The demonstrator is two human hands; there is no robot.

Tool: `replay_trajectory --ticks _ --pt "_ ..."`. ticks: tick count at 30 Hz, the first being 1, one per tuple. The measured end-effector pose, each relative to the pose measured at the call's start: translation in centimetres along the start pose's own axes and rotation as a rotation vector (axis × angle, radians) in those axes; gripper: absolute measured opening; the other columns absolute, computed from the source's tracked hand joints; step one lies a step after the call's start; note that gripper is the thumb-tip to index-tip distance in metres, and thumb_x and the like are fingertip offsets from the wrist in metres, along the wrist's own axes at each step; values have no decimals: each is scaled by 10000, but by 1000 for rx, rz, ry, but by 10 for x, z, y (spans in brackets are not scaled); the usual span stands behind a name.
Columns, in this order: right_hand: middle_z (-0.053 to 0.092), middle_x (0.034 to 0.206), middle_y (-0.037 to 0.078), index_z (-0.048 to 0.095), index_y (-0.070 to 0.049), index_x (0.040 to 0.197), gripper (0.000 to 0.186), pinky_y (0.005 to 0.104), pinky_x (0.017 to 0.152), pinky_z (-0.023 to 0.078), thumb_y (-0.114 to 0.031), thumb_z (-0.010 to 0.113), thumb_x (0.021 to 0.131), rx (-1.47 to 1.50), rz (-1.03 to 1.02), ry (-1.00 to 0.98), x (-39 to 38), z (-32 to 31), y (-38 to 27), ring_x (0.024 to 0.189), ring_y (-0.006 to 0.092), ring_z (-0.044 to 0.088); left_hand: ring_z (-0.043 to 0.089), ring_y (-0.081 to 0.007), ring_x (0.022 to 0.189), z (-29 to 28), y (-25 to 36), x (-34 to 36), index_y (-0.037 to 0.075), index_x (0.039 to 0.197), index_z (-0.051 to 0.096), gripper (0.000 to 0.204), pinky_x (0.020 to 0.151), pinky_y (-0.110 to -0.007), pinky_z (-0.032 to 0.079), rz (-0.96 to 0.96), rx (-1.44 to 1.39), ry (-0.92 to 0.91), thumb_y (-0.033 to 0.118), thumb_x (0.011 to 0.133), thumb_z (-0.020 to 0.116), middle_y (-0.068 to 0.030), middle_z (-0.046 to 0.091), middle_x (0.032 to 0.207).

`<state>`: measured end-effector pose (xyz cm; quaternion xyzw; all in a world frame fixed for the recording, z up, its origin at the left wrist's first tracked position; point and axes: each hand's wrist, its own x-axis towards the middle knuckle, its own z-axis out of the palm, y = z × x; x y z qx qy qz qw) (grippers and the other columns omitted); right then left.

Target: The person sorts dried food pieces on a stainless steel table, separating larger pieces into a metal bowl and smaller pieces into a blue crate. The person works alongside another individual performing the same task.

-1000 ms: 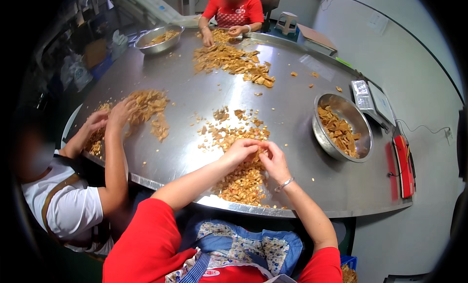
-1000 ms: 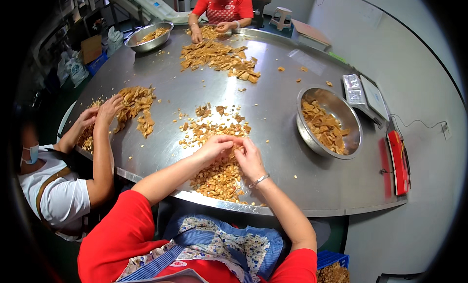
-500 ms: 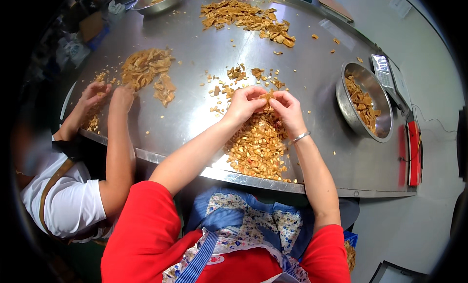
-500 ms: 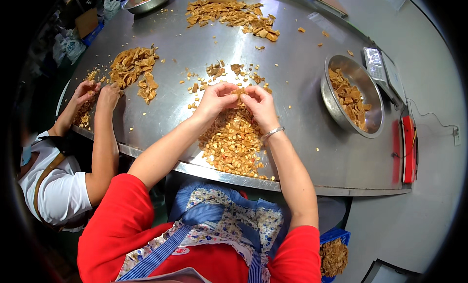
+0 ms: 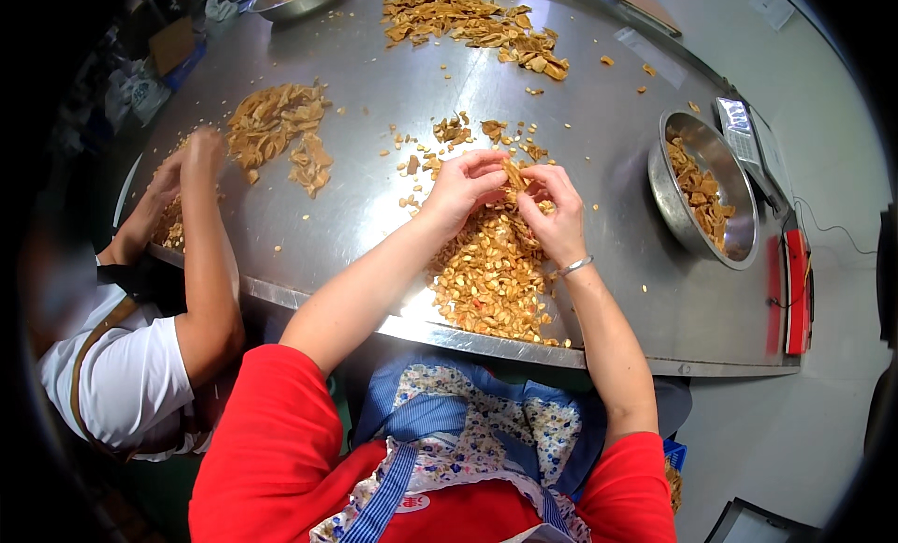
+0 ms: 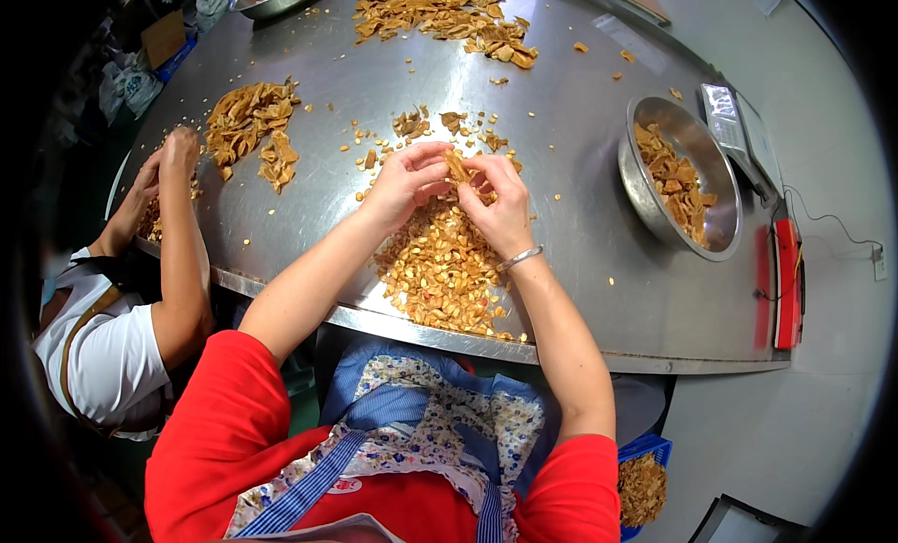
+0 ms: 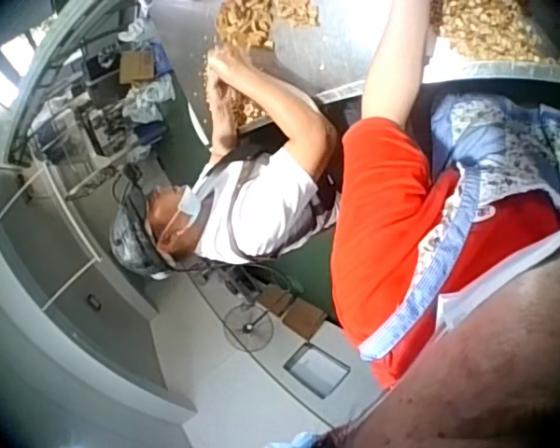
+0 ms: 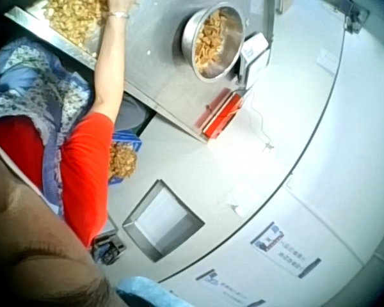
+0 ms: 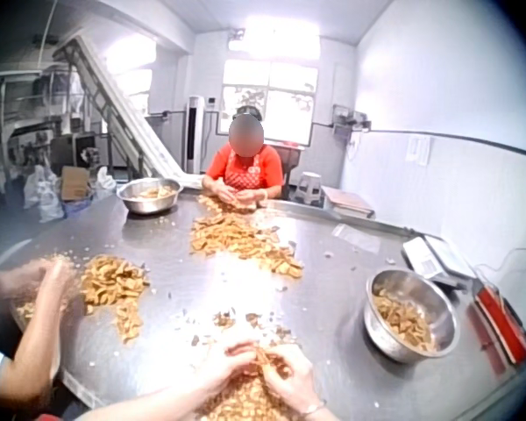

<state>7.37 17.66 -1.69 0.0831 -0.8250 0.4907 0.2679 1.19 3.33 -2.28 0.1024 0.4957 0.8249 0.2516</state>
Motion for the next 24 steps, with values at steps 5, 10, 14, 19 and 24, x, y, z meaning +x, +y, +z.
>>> replay_trajectory --ticks 5,10,14,19,24 --pt "539 831 62 570 -28 872 217 246 595 474 -85 671 688 -85 14 -7 -1 2 0 674 143 570 558 -128 913 -4 -6 2 17 1078 532 282 769 -266 474 175 202 -70 35 798 560 -72 580 1009" --pt "553 785 68 572 -9 842 187 248 607 481 -80 667 696 -36 63 31 -5 6 5 678 155 593 559 -148 933 3 -9 -2 -7 1077 530 276 808 -276 459 338 512 -63 14 803 530 -89 582 1014" --pt "560 775 68 575 2 835 175 249 607 480 -82 658 705 52 134 48 -7 9 3 676 152 600 559 -161 946 5 -12 -5 -17 1081 525 278 808 -276 458 401 643 -21 13 804 517 -102 586 1012" --pt "562 773 60 579 -1 831 170 241 623 468 -117 647 728 120 201 43 -8 10 9 681 142 588 568 -167 938 7 -12 -6 -12 1082 526 284 788 -273 472 477 753 5 1 799 506 -111 585 1020" --pt "542 711 59 569 4 831 162 254 597 432 -145 603 775 170 261 -1 -5 6 11 650 148 538 578 -165 916 7 -13 -8 -17 1080 530 283 764 -272 486 601 930 -23 -5 798 500 -119 584 1022"
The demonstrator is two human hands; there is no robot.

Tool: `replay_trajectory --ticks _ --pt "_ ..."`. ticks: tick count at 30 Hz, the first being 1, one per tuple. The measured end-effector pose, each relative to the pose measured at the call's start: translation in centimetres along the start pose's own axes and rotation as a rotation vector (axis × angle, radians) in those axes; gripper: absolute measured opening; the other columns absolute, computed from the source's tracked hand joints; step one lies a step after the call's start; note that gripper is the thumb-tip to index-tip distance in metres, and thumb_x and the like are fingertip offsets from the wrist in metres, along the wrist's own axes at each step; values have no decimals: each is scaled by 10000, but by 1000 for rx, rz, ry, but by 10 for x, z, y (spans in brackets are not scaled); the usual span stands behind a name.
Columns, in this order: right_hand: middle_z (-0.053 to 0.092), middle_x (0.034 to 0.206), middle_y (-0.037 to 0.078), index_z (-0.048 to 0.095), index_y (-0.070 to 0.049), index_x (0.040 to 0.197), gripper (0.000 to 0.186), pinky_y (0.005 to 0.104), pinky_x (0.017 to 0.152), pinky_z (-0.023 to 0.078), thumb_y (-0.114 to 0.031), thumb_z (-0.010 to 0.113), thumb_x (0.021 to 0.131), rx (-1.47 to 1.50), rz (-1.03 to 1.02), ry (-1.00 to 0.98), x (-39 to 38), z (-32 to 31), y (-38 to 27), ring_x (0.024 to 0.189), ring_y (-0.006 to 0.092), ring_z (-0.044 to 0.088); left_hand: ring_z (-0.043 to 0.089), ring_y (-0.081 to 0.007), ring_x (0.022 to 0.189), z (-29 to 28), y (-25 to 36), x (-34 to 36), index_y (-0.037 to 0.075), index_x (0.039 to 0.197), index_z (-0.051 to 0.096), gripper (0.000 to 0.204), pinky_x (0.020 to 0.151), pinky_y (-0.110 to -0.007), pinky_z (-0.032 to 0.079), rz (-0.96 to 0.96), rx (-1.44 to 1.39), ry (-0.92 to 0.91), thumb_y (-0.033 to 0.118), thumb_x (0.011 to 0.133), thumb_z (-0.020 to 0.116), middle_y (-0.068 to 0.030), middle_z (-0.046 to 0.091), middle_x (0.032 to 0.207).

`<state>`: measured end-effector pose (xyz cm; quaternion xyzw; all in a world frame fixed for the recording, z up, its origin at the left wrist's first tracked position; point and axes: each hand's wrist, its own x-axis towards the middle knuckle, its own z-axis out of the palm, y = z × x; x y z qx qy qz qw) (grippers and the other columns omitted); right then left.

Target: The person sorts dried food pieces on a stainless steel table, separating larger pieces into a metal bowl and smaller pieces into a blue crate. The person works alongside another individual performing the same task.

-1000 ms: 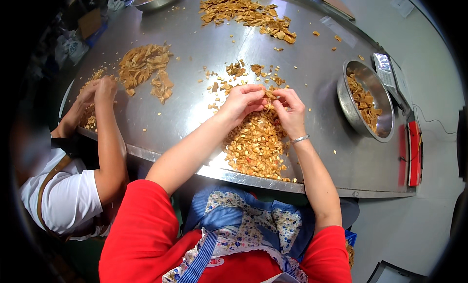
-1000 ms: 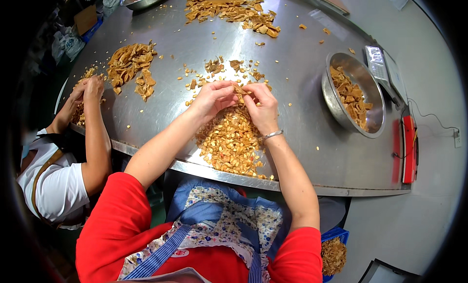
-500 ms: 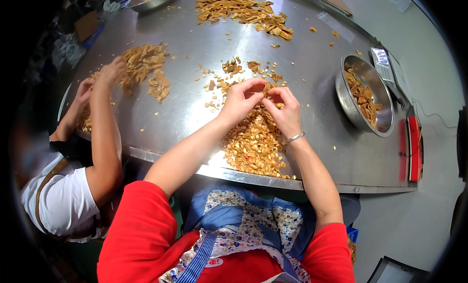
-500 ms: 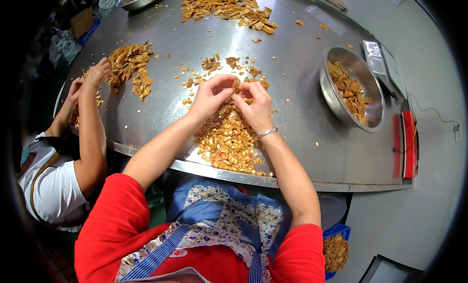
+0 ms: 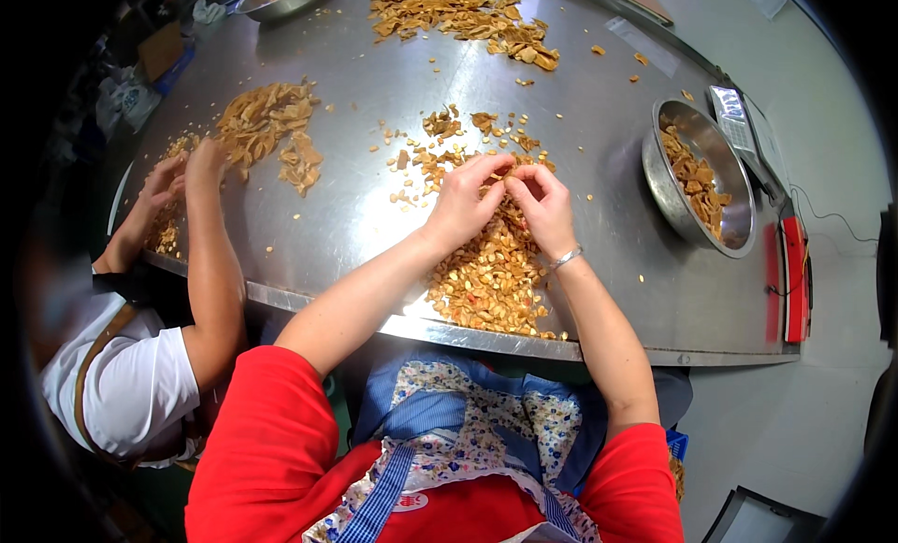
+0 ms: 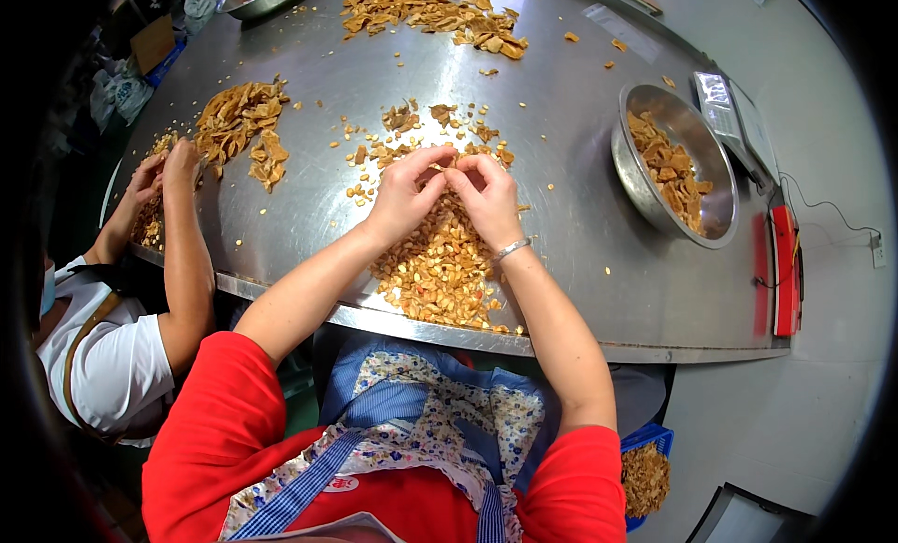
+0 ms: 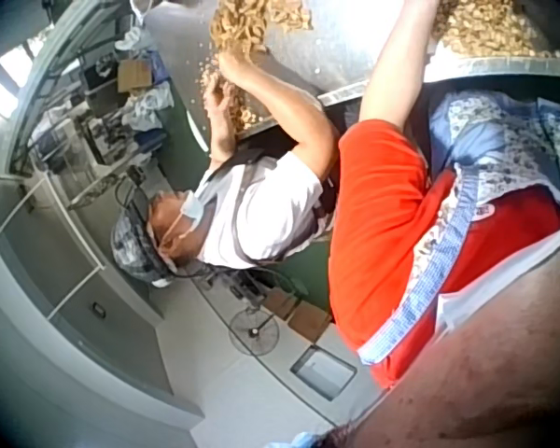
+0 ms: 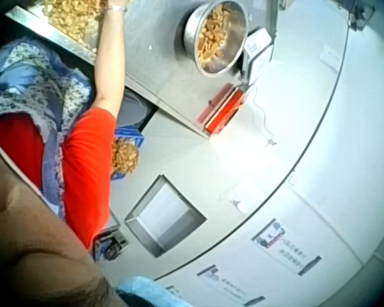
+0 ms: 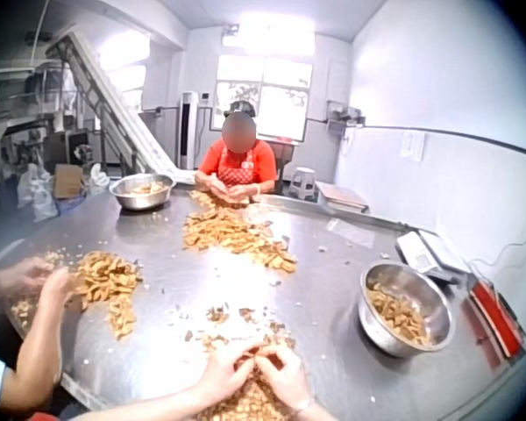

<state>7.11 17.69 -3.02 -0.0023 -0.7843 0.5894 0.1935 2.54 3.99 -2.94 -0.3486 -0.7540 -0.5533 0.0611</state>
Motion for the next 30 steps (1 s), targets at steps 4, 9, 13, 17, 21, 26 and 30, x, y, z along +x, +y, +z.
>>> replay_trajectory --ticks 4,9,13,17,21,26,30 --pt "518 692 88 550 15 830 148 285 568 401 -133 536 818 -167 -149 61 0 1 2 614 184 503 569 -143 909 3 0 1 -20 1075 538 275 773 -261 475 -180 -271 30 14 804 509 -99 586 1018" --pt "520 704 109 538 14 793 121 300 574 408 -106 531 808 -240 -225 82 0 0 0 628 221 518 558 -110 885 3 -3 4 -23 1062 549 256 761 -238 460 -324 -484 6 53 819 521 -66 596 979" --pt "521 716 121 520 15 781 115 298 585 412 -97 527 805 -320 -283 34 -1 1 -6 645 225 523 568 -102 806 1 -13 7 -27 1021 571 223 712 -237 466 -401 -367 -52 71 824 530 -55 616 891" --pt "534 735 77 517 -5 807 122 267 594 420 -121 504 842 -142 -61 -47 -3 1 2 673 138 525 581 -124 744 -1 -20 8 -22 977 596 205 678 -231 459 -407 -375 -13 78 811 530 -83 633 832" --pt "530 738 -3 516 -25 829 134 218 599 425 -140 467 880 483 162 -87 2 3 9 675 63 505 565 -106 721 -1 -17 10 9 969 556 158 664 -236 469 -545 -776 38 66 829 509 -41 597 844" --pt "512 687 -33 524 -18 844 142 198 584 424 -149 481 877 469 222 -92 6 -2 14 620 65 507 552 -97 710 -6 -1 13 56 941 479 139 656 -237 483 -671 -904 -11 55 813 534 -5 546 813" --pt "529 628 -7 547 -33 846 133 217 525 425 -165 551 832 81 170 -40 3 -1 10 574 85 525 547 -91 702 -6 -10 8 47 900 465 182 635 -220 486 -624 -749 -27 23 761 581 -1 539 795"
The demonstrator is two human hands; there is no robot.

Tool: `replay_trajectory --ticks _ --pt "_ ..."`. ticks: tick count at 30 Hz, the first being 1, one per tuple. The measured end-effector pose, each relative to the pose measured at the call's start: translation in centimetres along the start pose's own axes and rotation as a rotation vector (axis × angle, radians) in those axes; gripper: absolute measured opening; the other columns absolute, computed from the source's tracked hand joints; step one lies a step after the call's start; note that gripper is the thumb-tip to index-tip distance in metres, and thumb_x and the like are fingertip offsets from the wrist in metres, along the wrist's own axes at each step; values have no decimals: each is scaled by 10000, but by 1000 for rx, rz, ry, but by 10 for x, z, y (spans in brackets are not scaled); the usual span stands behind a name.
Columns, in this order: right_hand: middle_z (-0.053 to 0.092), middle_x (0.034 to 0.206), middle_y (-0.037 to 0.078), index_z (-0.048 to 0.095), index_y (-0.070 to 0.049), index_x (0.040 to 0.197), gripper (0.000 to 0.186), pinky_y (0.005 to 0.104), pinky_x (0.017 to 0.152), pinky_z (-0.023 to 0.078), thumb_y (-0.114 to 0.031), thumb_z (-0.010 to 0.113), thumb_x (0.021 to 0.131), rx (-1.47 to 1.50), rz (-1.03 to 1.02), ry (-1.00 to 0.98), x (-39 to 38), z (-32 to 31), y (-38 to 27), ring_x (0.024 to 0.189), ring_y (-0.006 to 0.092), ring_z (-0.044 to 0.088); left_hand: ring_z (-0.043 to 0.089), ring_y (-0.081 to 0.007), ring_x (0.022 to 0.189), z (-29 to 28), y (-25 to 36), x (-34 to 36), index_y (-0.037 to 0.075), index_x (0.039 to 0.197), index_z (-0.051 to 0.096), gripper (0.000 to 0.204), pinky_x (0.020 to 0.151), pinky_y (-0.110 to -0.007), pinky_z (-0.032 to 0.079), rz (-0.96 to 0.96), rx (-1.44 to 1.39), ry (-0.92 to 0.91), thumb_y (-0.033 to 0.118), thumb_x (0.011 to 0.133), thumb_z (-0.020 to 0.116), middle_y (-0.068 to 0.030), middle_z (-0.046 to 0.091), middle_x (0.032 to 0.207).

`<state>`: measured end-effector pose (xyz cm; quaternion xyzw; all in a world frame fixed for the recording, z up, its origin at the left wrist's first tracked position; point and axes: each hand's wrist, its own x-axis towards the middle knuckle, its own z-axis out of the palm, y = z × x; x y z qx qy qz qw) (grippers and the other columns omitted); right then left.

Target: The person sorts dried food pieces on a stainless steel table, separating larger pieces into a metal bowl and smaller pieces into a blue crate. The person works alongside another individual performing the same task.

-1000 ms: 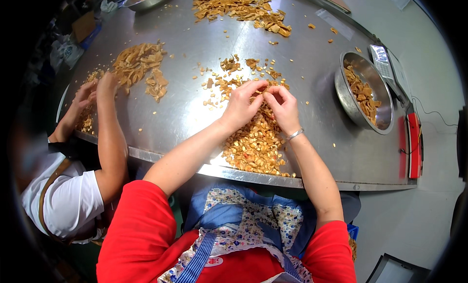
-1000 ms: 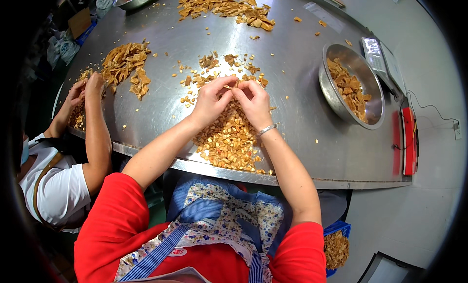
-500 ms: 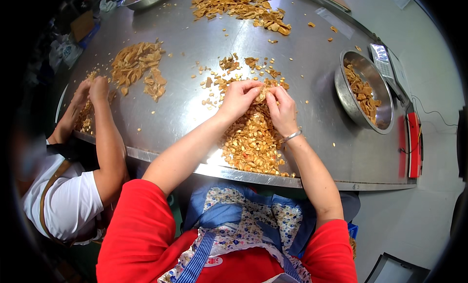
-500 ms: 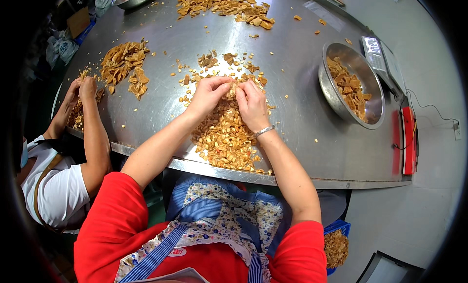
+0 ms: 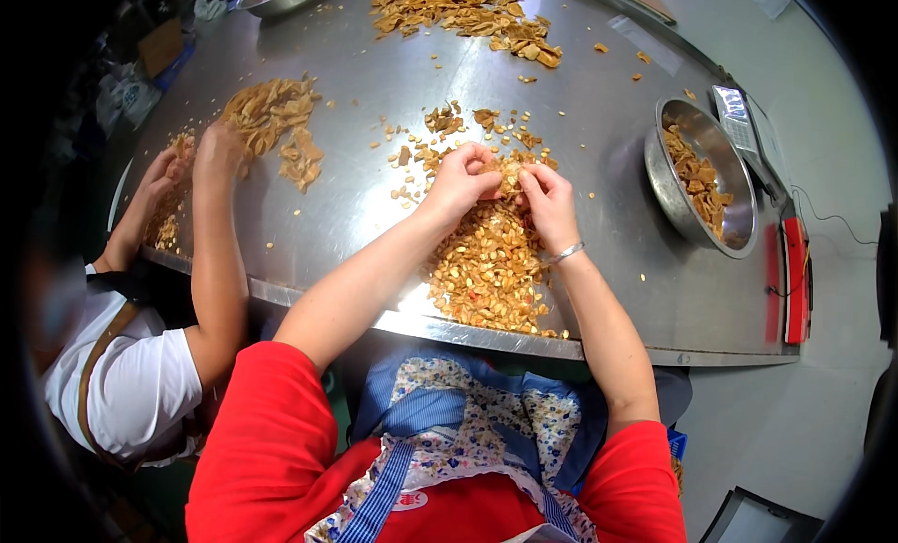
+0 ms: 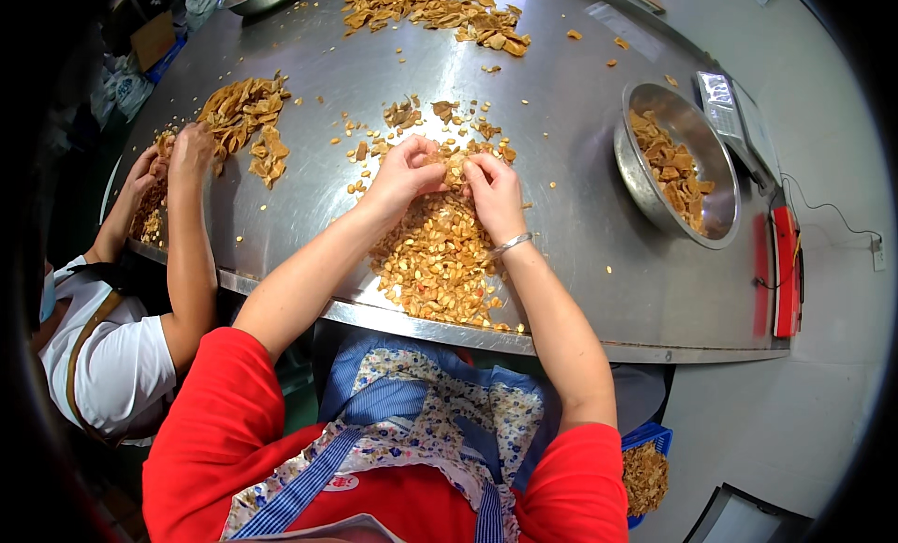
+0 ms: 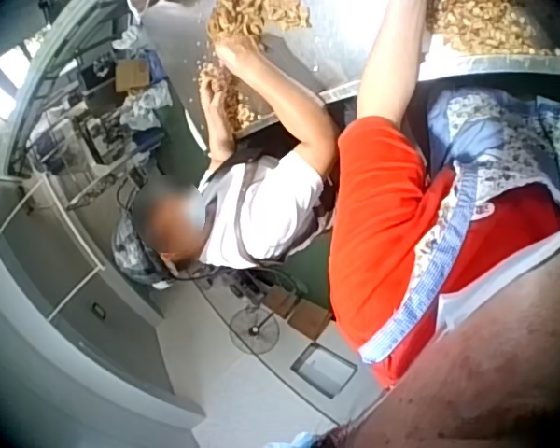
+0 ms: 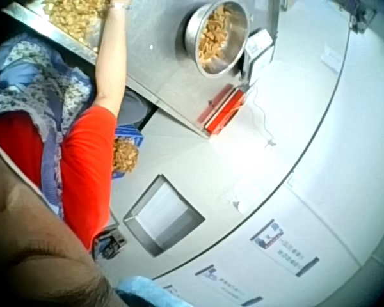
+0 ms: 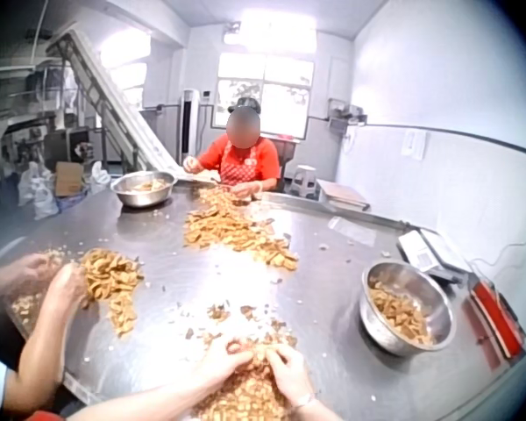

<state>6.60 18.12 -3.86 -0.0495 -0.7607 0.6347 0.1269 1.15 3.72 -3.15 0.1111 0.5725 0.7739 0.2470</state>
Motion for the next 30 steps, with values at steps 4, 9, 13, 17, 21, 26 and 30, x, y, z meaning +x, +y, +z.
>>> replay_trajectory --ticks 4,9,13,17,21,26,30 --pt "542 610 51 549 -52 814 192 271 500 430 -208 640 749 -486 -248 145 -9 5 -11 548 157 547 548 -95 703 1 -3 2 5 927 496 192 626 -222 490 -15 43 90 -5 752 574 -22 545 806" --pt "553 662 96 542 -32 768 237 327 539 446 -218 672 699 -533 -311 59 -10 4 -14 591 235 563 568 -113 741 8 7 -7 2 939 524 185 655 -230 492 -137 2 74 13 761 573 -42 565 831" --pt "556 660 94 559 -7 783 190 311 533 440 -164 644 719 -347 -251 -24 -8 3 -18 574 224 546 568 -108 756 -2 3 -6 15 920 521 156 702 -239 486 -49 171 63 1 769 556 -49 565 842" --pt "557 677 106 561 -3 795 139 313 518 442 -125 598 741 -371 -385 87 -9 0 -17 563 226 556 561 -106 751 10 -1 -7 27 906 511 145 703 -233 480 -23 68 99 0 770 555 -38 555 809" --pt "557 691 126 562 -7 796 121 332 515 452 -107 586 732 -458 -524 185 -10 4 -15 577 265 571 534 -100 686 15 -8 -7 32 899 500 134 661 -225 475 -52 -169 150 -16 779 532 -34 538 789" --pt "559 628 117 559 6 796 138 298 495 457 -120 589 748 -322 -421 186 -10 2 -12 547 200 577 538 -101 688 19 -9 -7 28 908 494 134 641 -233 480 100 3 167 -17 785 521 -26 529 786" --pt "580 614 47 567 -19 774 89 224 465 455 -107 565 791 2 -108 175 -12 13 -23 525 112 569 545 -118 697 11 -8 -3 26 976 490 181 648 -246 484 101 -189 204 -19 801 488 -36 540 799"
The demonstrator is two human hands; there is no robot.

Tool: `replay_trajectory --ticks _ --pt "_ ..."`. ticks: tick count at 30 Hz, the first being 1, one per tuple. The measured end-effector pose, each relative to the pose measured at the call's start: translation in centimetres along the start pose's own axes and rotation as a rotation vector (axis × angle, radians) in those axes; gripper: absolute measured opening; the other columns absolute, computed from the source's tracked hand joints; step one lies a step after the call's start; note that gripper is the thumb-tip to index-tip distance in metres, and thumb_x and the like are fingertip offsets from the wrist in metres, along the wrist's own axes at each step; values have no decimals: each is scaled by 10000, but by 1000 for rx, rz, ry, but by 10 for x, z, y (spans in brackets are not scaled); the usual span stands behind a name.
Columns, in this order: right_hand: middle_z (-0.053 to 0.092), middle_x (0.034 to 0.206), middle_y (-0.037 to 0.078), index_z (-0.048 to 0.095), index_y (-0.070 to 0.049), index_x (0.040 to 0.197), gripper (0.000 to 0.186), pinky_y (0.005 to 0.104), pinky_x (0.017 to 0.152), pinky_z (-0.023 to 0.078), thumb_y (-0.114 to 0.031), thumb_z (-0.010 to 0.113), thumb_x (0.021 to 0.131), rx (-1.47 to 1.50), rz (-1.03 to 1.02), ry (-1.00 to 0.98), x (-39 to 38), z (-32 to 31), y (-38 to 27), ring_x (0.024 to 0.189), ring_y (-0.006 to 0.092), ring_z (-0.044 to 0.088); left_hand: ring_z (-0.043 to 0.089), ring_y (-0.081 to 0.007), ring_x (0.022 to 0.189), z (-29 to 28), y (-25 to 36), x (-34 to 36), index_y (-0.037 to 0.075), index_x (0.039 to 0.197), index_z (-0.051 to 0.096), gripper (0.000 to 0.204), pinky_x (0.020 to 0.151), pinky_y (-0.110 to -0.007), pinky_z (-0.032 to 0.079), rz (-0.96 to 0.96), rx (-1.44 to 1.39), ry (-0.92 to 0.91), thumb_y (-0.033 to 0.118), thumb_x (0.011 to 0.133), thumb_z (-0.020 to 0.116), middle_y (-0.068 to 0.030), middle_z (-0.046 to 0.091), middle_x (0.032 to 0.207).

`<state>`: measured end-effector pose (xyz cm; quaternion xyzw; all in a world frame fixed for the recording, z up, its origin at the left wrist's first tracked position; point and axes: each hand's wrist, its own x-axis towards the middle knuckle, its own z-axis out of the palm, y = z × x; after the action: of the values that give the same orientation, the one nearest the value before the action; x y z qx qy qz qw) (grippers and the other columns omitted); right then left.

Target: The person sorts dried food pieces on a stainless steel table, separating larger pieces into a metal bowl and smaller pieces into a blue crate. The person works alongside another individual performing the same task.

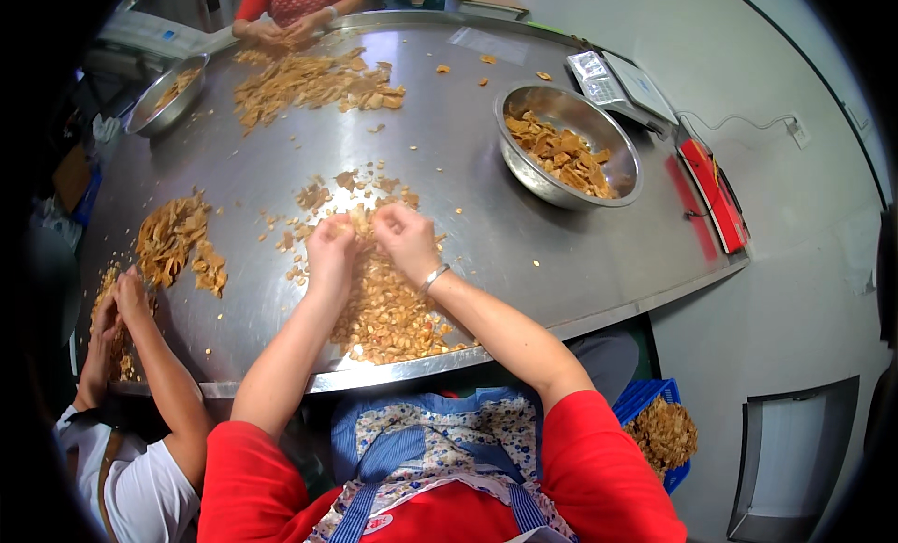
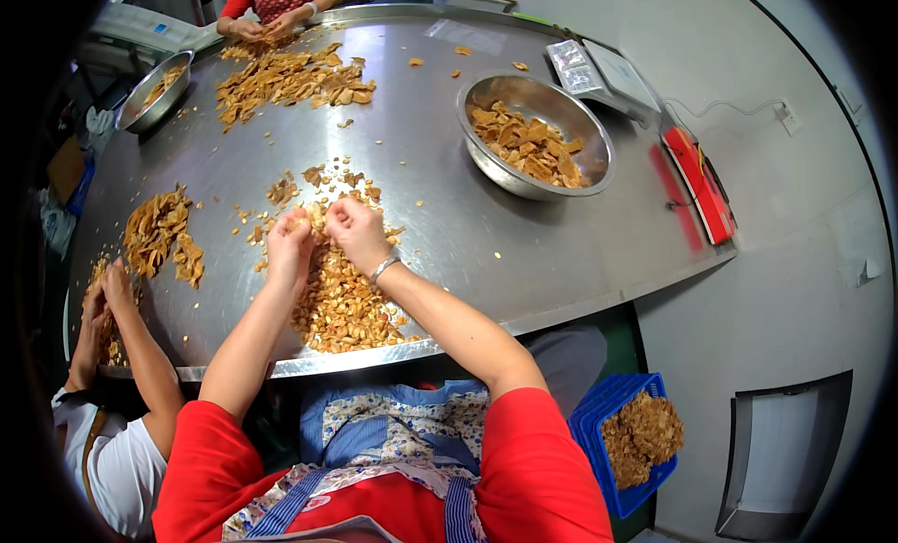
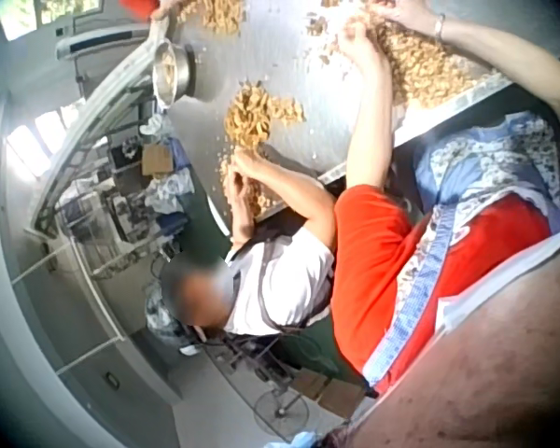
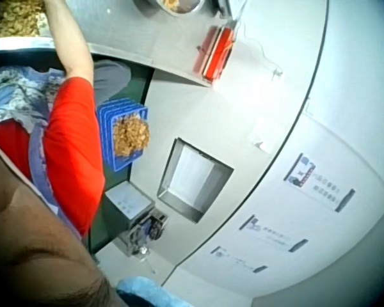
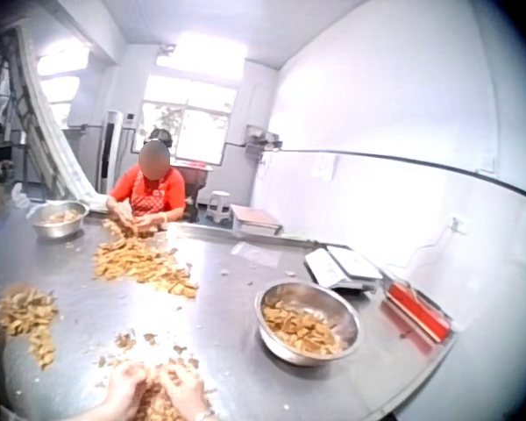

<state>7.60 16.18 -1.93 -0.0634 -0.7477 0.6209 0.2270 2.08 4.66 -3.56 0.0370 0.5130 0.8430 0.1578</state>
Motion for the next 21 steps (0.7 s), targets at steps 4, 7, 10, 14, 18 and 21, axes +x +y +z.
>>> replay_trajectory --ticks 4,7,10,14,18,21 --pt "542 531 32 559 -32 719 142 235 440 421 -153 606 776 -23 306 4 8 -15 -3 459 105 492 520 -111 695 -4 18 10 9 1148 429 360 751 -296 479 -115 -67 133 -24 790 439 -32 532 795" --pt "577 628 115 607 -76 813 123 352 555 454 -175 563 754 -673 -48 -179 5 -16 9 593 256 575 486 -119 654 -16 28 24 0 1095 444 331 769 -342 463 -141 -140 198 23 770 501 -20 479 726" --pt "612 740 128 636 -157 938 260 395 657 465 -83 481 743 -887 -266 -266 4 -17 -2 702 278 591 510 -146 676 -35 42 35 20 968 477 226 669 -306 470 -167 -327 276 87 763 544 -47 504 740" --pt "621 847 141 643 -90 909 228 342 708 470 -67 497 736 -858 -77 -352 48 -91 -38 775 269 601 531 -171 693 -68 40 48 48 839 473 135 560 -275 444 -132 -305 287 126 768 556 -76 523 746" --pt "606 859 161 605 -24 907 186 334 730 448 -98 530 754 -1050 -36 -165 102 -202 -42 809 289 583 500 -159 593 -67 44 52 57 846 461 111 494 -260 399 -66 -325 368 156 809 495 -62 507 687" --pt "617 735 130 605 -15 767 105 344 618 435 -87 534 736 -1232 101 -103 123 -302 -5 681 256 588 460 -138 526 -61 45 56 55 903 456 114 464 -249 363 -71 -312 396 139 828 441 -32 469 625"
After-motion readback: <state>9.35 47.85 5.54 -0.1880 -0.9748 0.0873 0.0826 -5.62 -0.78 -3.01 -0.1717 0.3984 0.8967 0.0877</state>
